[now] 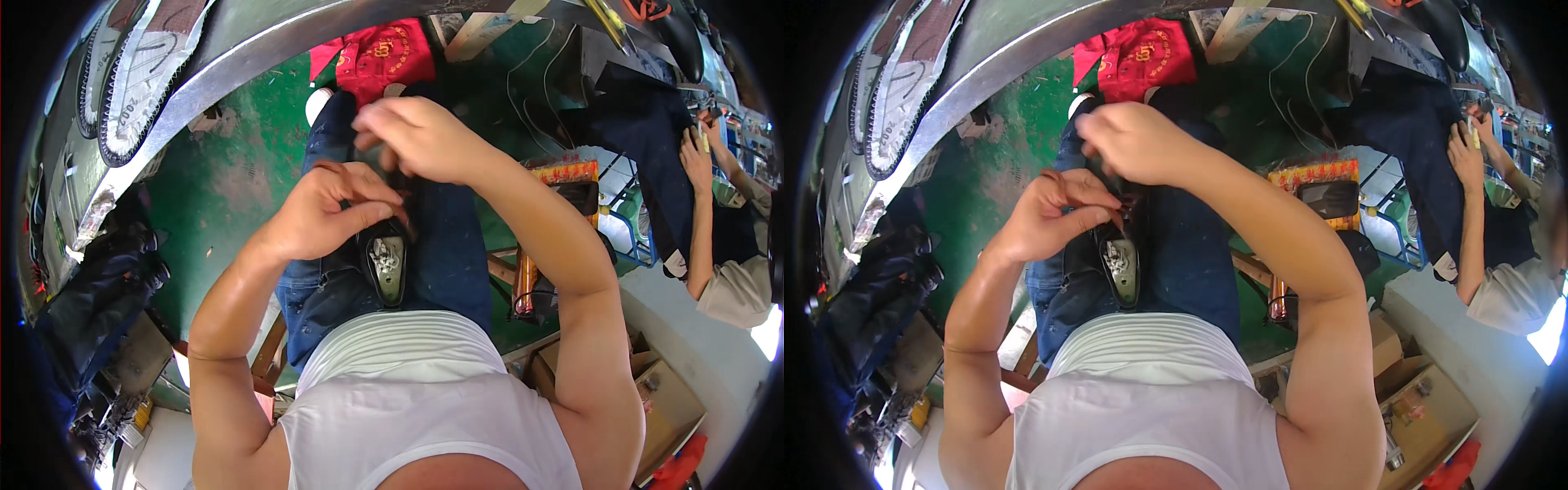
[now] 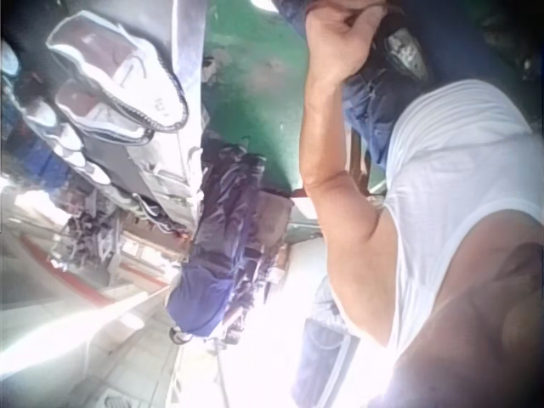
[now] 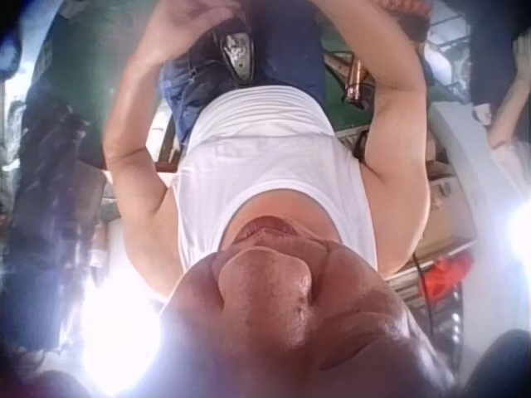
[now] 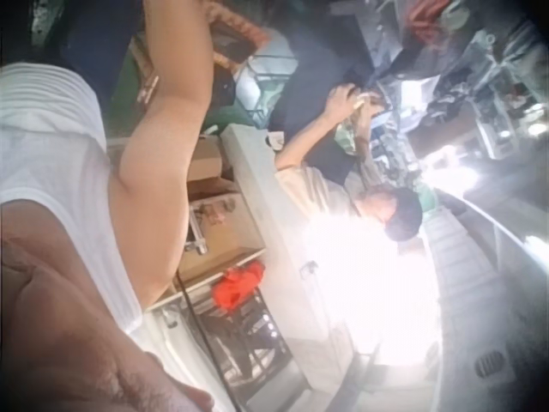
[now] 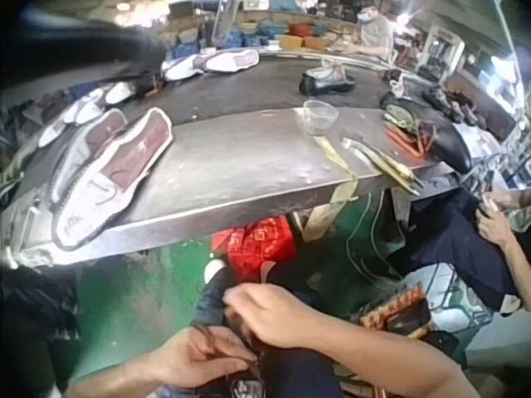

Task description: Assembling shoe components by hand and using tools such as pincers and a hammer at a factory workstation.

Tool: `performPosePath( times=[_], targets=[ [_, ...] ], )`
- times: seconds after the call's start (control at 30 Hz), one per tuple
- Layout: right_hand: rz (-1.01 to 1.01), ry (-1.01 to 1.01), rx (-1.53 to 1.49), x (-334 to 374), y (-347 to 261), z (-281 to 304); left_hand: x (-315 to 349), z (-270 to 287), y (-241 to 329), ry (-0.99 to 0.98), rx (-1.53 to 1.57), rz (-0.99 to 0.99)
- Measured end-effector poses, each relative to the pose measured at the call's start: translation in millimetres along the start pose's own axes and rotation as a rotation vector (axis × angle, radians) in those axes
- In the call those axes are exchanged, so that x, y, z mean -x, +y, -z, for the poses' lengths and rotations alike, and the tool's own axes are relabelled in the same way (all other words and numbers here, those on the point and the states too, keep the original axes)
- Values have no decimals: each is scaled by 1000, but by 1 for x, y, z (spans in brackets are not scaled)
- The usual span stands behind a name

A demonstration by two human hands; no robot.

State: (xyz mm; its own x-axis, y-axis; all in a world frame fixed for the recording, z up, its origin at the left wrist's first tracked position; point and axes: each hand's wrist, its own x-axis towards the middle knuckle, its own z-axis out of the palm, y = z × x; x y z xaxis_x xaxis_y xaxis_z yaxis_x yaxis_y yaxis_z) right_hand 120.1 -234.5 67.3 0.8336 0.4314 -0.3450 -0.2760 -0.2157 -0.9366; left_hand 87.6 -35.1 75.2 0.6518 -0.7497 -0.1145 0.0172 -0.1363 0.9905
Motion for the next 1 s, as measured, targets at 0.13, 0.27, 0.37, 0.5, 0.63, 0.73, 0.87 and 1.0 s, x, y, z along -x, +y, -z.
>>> performPosePath(
  times=[0.13,0.27,0.37,0.5,0.63,0.73,0.87,1.0],
  targets=[
    [-426,-323,-555,39,27,12,-7,2,1,30,-393,-258],
    [-312,-375,-538,44,36,11,-13,4,0,137,-714,-513],
    [-221,-274,-449,43,36,7,-10,3,-6,182,-717,-531],
    [-101,-87,-354,42,42,-2,-3,2,-18,222,-629,-466],
    [-55,-126,-162,42,36,-6,2,-4,-18,131,-298,-225],
    [-21,-127,12,46,25,-8,4,-7,-26,146,-94,-91],
    [37,-154,246,43,24,-4,-2,-3,-27,147,-620,-488],
    [-148,-225,-216,35,49,10,-5,-2,-27,249,-712,-581]
  ],
)
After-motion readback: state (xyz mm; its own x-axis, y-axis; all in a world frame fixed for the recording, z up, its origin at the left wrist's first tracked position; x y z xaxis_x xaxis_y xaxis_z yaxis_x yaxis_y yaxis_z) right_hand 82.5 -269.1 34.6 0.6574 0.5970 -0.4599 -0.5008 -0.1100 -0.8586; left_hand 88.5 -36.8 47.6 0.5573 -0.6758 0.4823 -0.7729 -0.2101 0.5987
